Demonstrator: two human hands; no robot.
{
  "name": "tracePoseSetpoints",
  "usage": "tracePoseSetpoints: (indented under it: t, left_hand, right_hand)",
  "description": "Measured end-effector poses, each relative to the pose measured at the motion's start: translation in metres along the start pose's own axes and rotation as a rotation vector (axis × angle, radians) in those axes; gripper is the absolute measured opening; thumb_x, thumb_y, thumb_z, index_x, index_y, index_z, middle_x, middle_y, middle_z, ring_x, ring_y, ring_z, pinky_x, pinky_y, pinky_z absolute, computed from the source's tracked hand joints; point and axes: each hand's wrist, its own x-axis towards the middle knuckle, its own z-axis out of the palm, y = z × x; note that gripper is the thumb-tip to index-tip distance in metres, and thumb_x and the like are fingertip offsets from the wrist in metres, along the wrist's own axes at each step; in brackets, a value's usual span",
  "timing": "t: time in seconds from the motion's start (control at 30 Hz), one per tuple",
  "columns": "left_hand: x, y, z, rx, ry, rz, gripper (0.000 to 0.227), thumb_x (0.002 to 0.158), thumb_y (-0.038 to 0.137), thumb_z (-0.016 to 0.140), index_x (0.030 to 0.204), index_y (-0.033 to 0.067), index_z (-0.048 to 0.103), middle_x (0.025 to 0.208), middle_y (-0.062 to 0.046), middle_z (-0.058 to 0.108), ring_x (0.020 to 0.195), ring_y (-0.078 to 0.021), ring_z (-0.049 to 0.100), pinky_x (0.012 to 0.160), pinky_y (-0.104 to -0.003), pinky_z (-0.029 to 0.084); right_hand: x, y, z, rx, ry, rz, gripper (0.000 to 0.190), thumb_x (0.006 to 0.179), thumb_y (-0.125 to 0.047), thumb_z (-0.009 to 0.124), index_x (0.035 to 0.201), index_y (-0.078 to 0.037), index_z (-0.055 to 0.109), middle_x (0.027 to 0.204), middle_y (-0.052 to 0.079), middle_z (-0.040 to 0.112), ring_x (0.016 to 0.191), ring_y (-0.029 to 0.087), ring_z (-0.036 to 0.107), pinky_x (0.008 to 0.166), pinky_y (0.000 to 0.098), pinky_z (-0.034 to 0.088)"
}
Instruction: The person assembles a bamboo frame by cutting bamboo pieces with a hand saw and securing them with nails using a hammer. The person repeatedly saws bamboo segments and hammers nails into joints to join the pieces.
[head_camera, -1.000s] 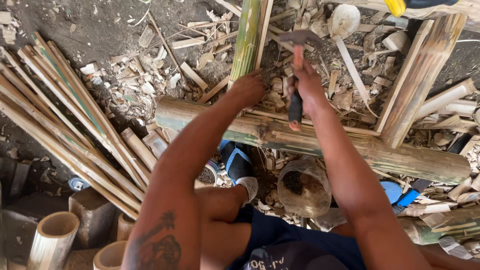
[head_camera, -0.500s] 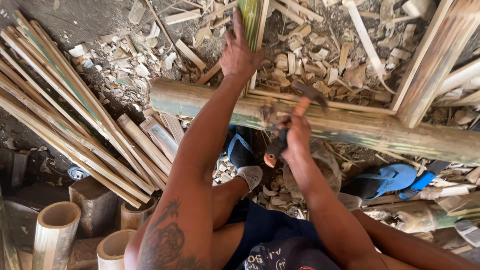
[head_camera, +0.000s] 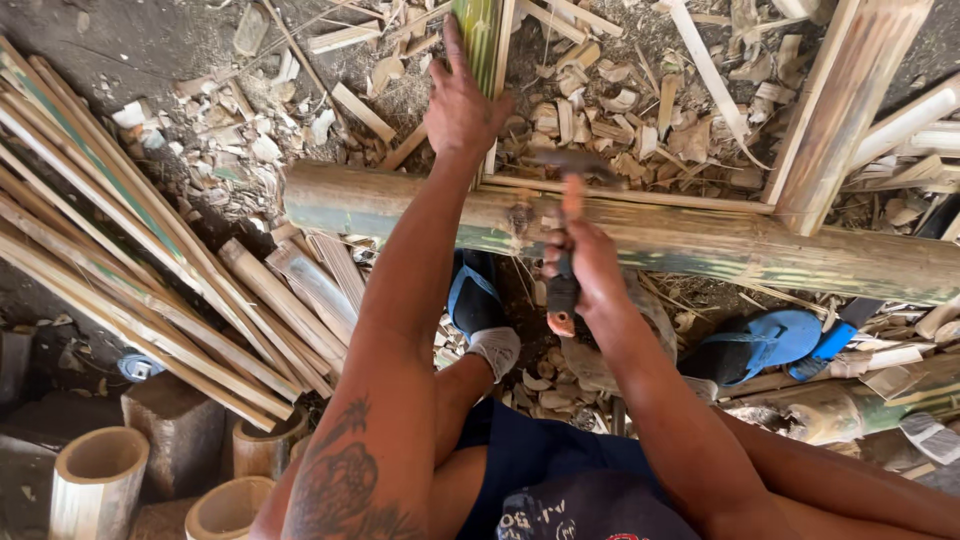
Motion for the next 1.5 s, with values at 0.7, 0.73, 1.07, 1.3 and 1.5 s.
tracePoseSetpoints:
  t: [0.7, 0.73, 1.07, 1.3, 1.5]
  left_hand:
    - [-0.001, -0.002, -0.006, 0.025, 0.022, 0.036, 0.133, 0.084, 0.054, 0.081, 0.150, 0.0236, -0.030, 0.150, -0.037, 0.037, 0.097, -0.0443, 0.069, 0.059, -0.039, 0.066]
    - [-0.001, -0.004, -0.005, 0.023, 0.007, 0.025, 0.133, 0.083, 0.054, 0.081, 0.150, 0.0237, -0.030, 0.150, -0.037, 0.037, 0.095, -0.0435, 0.070, 0.057, -0.038, 0.066]
    - [-0.002, -0.008, -0.001, 0.025, 0.041, 0.045, 0.135, 0.082, 0.053, 0.082, 0.149, 0.0242, -0.031, 0.146, -0.037, 0.042, 0.087, -0.0389, 0.071, 0.054, -0.037, 0.065]
    - [0.000, -0.006, 0.000, 0.015, 0.032, 0.044, 0.133, 0.084, 0.054, 0.082, 0.152, 0.0241, -0.030, 0.144, -0.035, 0.044, 0.086, -0.0394, 0.071, 0.055, -0.038, 0.065]
    - [-0.006, -0.005, -0.001, 0.023, 0.010, 0.034, 0.133, 0.084, 0.054, 0.082, 0.153, 0.0228, -0.028, 0.144, -0.034, 0.045, 0.091, -0.0409, 0.070, 0.057, -0.039, 0.065]
  right_hand:
    - [0.012, 0.007, 0.008, 0.044, 0.084, -0.096, 0.019, 0.107, -0.023, 0.043, 0.110, -0.006, 0.053, 0.071, -0.002, 0.052, 0.053, 0.010, 0.047, 0.042, 0.0278, 0.046]
    - [0.013, 0.008, 0.010, 0.095, 0.202, -0.172, 0.018, 0.107, -0.023, 0.044, 0.110, -0.007, 0.052, 0.070, -0.001, 0.052, 0.052, 0.011, 0.046, 0.042, 0.0290, 0.046]
    - [0.016, 0.007, 0.022, 0.009, 0.135, -0.061, 0.021, 0.106, -0.025, 0.043, 0.110, -0.006, 0.051, 0.071, 0.003, 0.054, 0.054, 0.013, 0.050, 0.043, 0.0305, 0.047]
    - [0.028, 0.011, 0.009, -0.036, -0.014, -0.048, 0.021, 0.109, -0.027, 0.045, 0.110, -0.007, 0.054, 0.072, 0.000, 0.054, 0.056, 0.011, 0.051, 0.044, 0.0283, 0.047]
    - [0.028, 0.025, 0.005, -0.014, -0.117, 0.137, 0.016, 0.107, -0.020, 0.044, 0.106, -0.008, 0.055, 0.070, -0.002, 0.050, 0.055, 0.009, 0.046, 0.044, 0.0270, 0.045]
